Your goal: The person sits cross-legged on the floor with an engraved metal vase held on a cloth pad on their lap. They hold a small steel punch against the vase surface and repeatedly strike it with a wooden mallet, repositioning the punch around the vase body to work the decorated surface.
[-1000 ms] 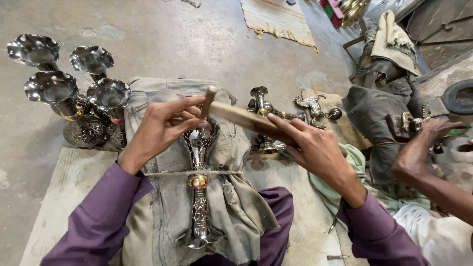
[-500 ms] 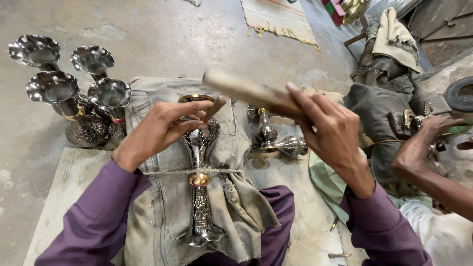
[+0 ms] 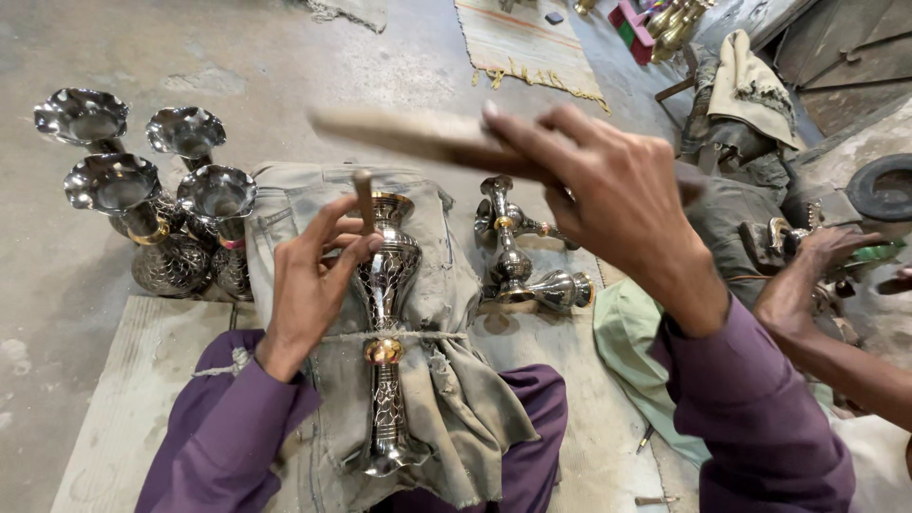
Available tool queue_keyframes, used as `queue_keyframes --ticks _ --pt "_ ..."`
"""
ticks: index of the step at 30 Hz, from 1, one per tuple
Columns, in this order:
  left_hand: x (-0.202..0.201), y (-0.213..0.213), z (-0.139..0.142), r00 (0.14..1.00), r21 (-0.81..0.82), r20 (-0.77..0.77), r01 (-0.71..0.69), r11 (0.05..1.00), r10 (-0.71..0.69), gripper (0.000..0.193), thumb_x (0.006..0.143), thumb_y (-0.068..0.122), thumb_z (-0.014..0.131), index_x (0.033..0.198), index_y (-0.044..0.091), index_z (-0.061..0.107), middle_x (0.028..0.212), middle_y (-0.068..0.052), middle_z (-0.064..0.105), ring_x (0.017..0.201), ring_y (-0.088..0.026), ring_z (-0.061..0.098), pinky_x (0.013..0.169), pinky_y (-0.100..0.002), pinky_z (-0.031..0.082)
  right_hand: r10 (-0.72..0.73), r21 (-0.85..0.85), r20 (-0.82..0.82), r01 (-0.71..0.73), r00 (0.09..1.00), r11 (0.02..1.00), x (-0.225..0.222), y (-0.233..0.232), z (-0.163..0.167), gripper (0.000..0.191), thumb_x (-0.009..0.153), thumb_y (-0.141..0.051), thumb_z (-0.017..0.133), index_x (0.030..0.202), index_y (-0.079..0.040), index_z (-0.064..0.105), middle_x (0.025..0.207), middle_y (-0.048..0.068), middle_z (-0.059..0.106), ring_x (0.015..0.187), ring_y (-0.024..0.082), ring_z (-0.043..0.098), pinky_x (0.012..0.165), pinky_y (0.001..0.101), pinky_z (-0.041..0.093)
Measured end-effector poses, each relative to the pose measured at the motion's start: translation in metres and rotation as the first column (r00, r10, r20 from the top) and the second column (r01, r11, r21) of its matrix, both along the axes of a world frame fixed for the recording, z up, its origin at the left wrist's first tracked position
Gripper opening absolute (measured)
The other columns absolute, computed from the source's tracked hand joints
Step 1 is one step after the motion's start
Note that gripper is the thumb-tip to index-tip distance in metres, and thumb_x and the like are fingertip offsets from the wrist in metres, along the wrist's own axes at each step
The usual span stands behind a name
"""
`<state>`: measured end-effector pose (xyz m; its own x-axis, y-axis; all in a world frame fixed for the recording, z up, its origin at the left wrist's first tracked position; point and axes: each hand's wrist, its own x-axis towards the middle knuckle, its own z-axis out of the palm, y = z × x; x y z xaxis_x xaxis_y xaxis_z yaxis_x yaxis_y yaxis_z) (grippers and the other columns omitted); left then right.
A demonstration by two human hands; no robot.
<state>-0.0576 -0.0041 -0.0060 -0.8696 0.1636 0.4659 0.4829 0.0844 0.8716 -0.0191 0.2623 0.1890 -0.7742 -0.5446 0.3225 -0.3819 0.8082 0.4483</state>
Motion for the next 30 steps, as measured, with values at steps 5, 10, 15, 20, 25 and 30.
queue_keyframes --ticks 5,10,15,20,25,30 --pt "0.007 0.006 -0.006 0.997 0.119 0.04 -0.069 0.99 0.064 0.04 0.1 0.018 0.069 0.137 0.01 0.058 0.107 -0.014 0.079 0.094 -0.022 0.08 0.079 -0.036 0.068 0.13 -0.02 0.035 -0.13 0.991 0.991 -0.008 -0.03 0.018 0.059 0.1 -0.008 0.066 0.154 -0.03 0.054 0.105 -0.001 0.071 0.071 0.011 0.064 0.056 0.0269 0.048" --pt "0.018 0.012 -0.012 0.989 0.22 0.083 -0.137 0.966 0.121 0.04 0.099 0.012 0.071 0.136 0.006 0.054 0.106 -0.014 0.077 0.095 -0.021 0.079 0.077 -0.034 0.066 0.122 0.046 -0.059 -0.12 0.991 0.992 -0.009 -0.055 0.028 0.056 0.098 -0.005 0.066 0.151 -0.023 0.06 0.1 0.001 0.07 0.068 0.013 0.062 0.054 0.0301 0.046" --pt "0.024 0.018 -0.019 0.991 0.362 0.067 -0.133 0.922 0.117 0.042 0.102 0.006 0.069 0.138 0.003 0.048 0.107 -0.013 0.076 0.097 -0.02 0.078 0.083 -0.031 0.067 0.258 0.275 -0.13 -0.216 0.957 0.937 -0.005 -0.071 0.033 0.049 0.1 -0.013 0.066 0.146 -0.03 0.063 0.102 -0.001 0.071 0.075 0.012 0.066 0.061 0.0306 0.052" --pt "0.023 0.018 -0.022 0.985 0.388 0.134 -0.154 0.909 0.11 0.041 0.1 0.005 0.071 0.135 0.002 0.049 0.105 -0.013 0.076 0.096 -0.018 0.077 0.08 -0.03 0.067 0.205 0.201 -0.083 -0.185 0.975 0.962 -0.001 -0.078 0.033 0.05 0.099 -0.009 0.061 0.147 -0.025 0.061 0.105 -0.001 0.072 0.079 0.015 0.068 0.062 0.0323 0.052" --pt "0.023 0.017 -0.019 0.987 0.366 0.103 -0.15 0.918 0.12 0.041 0.1 0.005 0.072 0.135 0.003 0.051 0.104 -0.013 0.076 0.096 -0.018 0.077 0.081 -0.03 0.066 0.159 0.105 -0.039 -0.154 0.987 0.983 -0.005 -0.074 0.036 0.047 0.104 -0.006 0.059 0.148 -0.023 0.063 0.099 0.0 0.073 0.067 0.011 0.063 0.05 0.0313 0.046" --pt "0.02 0.016 -0.018 0.982 0.279 0.131 -0.167 0.946 0.135 0.04 0.098 0.004 0.075 0.131 0.004 0.054 0.103 -0.013 0.077 0.093 -0.018 0.078 0.075 -0.03 0.067 0.239 0.338 -0.177 -0.169 0.955 0.926 -0.004 -0.064 0.038 0.04 0.1 -0.018 0.059 0.138 -0.028 0.066 0.1 -0.002 0.073 0.076 0.009 0.067 0.055 0.0269 0.05"
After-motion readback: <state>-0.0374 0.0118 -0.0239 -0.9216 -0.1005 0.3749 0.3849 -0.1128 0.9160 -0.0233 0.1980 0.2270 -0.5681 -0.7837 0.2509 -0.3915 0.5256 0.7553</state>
